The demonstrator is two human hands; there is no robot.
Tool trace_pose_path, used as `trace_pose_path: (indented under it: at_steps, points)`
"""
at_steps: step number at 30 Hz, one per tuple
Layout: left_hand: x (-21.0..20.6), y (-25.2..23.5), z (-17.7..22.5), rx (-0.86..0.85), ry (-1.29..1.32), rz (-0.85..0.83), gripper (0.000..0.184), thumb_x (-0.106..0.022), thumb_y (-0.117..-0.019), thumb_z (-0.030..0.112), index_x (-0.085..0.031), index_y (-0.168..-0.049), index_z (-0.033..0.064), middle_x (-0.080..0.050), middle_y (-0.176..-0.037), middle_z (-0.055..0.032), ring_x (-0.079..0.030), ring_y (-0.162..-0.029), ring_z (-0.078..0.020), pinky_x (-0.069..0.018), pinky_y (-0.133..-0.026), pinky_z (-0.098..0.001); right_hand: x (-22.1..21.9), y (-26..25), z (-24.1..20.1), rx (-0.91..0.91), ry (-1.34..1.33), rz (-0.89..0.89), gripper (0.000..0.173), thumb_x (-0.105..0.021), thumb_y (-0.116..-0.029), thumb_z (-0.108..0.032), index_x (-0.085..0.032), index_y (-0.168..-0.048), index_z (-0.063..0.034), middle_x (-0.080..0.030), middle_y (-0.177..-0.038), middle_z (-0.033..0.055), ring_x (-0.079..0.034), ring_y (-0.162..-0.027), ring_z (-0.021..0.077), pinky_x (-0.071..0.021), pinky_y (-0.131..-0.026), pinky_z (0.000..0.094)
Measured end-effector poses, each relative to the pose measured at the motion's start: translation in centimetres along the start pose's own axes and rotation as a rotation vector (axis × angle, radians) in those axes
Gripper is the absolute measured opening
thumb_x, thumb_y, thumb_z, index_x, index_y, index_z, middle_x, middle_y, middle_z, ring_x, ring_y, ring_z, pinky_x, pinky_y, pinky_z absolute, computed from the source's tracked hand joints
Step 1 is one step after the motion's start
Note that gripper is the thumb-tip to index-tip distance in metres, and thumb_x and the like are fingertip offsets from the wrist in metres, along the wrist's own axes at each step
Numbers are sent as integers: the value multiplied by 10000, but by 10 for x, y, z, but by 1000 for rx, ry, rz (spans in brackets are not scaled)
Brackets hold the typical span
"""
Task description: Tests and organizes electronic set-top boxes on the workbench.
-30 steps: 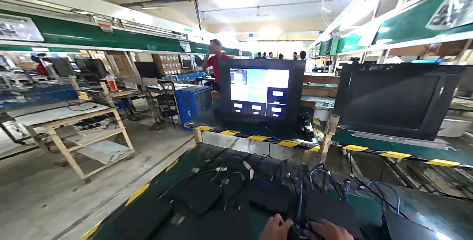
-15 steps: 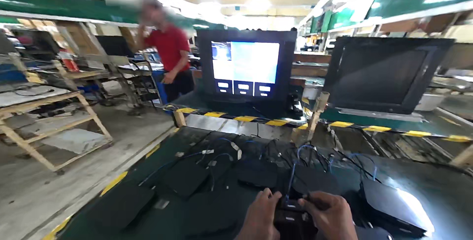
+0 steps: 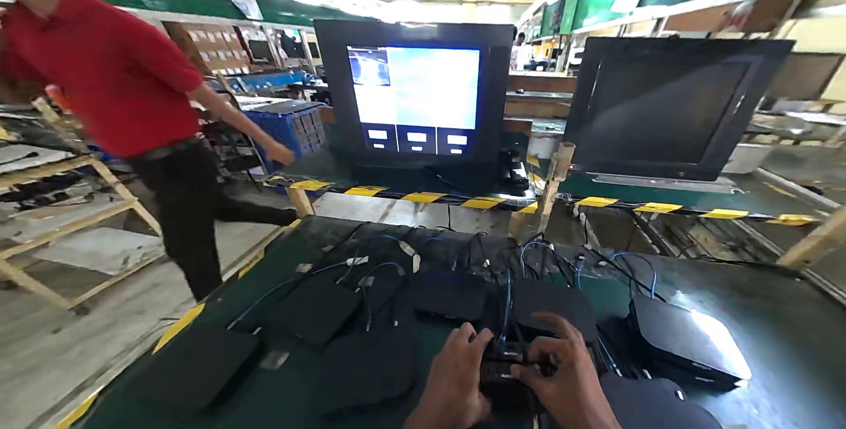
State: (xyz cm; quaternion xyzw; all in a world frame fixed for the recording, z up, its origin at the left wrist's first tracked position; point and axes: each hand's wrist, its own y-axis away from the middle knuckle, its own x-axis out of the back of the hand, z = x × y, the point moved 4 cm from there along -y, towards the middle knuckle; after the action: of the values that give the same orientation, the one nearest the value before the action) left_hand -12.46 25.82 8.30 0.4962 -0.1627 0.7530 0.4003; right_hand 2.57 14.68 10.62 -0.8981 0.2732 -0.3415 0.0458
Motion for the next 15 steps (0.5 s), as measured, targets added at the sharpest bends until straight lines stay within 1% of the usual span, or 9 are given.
trace_pose_path:
  at_steps: [3,6,8,9,11,12,13,14,15]
  points:
    - [1,0,-1,-47,-16,0,927,-911,-622,288,-535,-1455,128,-568,-1311,-170,-568,-1223,-365,-545,-949,-507,-9,0,13,5,-112,-36,246,-883,-723,-266,-681,-667,-138,-708,-1252,34,-598,-1259,228,-507,-1027,450]
    - [0,-2,-5,-139,11,70,908,-918,-648,483,-589,-1405,103,-625,-1266,-162,-619,-1170,-338,-547,-961,-496,-10,0,11,87,-154,-21,202,-868,-737,-201,-694,-682,-115,-751,-1154,56,-644,-1218,224,-511,-1048,446]
    - [-3,1,-12,-178,133,156,871,-925,-626,512,-646,-1336,91,-670,-1198,-140,-651,-1122,-301,-553,-963,-485,-2,13,8,157,-126,65,158,-870,-777,-207,-785,-871,-112,-671,-1327,119,-588,-1303,264,-510,-1074,448]
    - [-1,4,-15,-178,225,198,845,-933,-616,502,-667,-1295,74,-689,-1175,-130,-668,-1105,-277,-558,-967,-479,3,22,8,186,-118,148,296,-864,-801,-230,-789,-1051,-91,-595,-1412,189,-556,-1335,304,-517,-1073,456]
    - [5,12,-16,-98,512,228,807,-963,-607,452,-672,-1249,59,-728,-1154,-87,-694,-1092,-190,-568,-994,-430,10,40,19,157,-210,293,682,-836,-841,-318,-584,-1368,35,-462,-1503,284,-471,-1406,352,-492,-1107,485]
    - [4,17,-11,-53,671,225,808,-975,-609,419,-661,-1258,55,-735,-1151,-75,-699,-1089,-161,-574,-1000,-406,7,48,26,85,-335,321,844,-833,-848,-336,-441,-1468,81,-428,-1529,286,-452,-1424,332,-475,-1123,482]
    - [1,21,-2,-35,802,217,808,-976,-631,381,-639,-1281,39,-731,-1162,-83,-697,-1095,-157,-573,-1007,-399,-1,54,30,-2,-494,326,924,-828,-851,-318,-337,-1519,89,-459,-1515,252,-493,-1391,277,-483,-1116,440]
    - [-4,28,11,-40,890,207,789,-965,-664,345,-621,-1297,25,-729,-1166,-89,-698,-1093,-154,-574,-1006,-392,-12,63,31,-107,-676,333,892,-817,-861,-284,-325,-1515,69,-546,-1437,191,-574,-1301,207,-521,-1077,389]
    - [-12,33,23,-70,948,189,759,-939,-712,324,-601,-1314,11,-727,-1171,-93,-700,-1092,-152,-576,-1004,-386,-21,71,29,-217,-851,362,788,-814,-875,-265,-365,-1448,37,-638,-1281,129,-659,-1155,159,-573,-997,361]
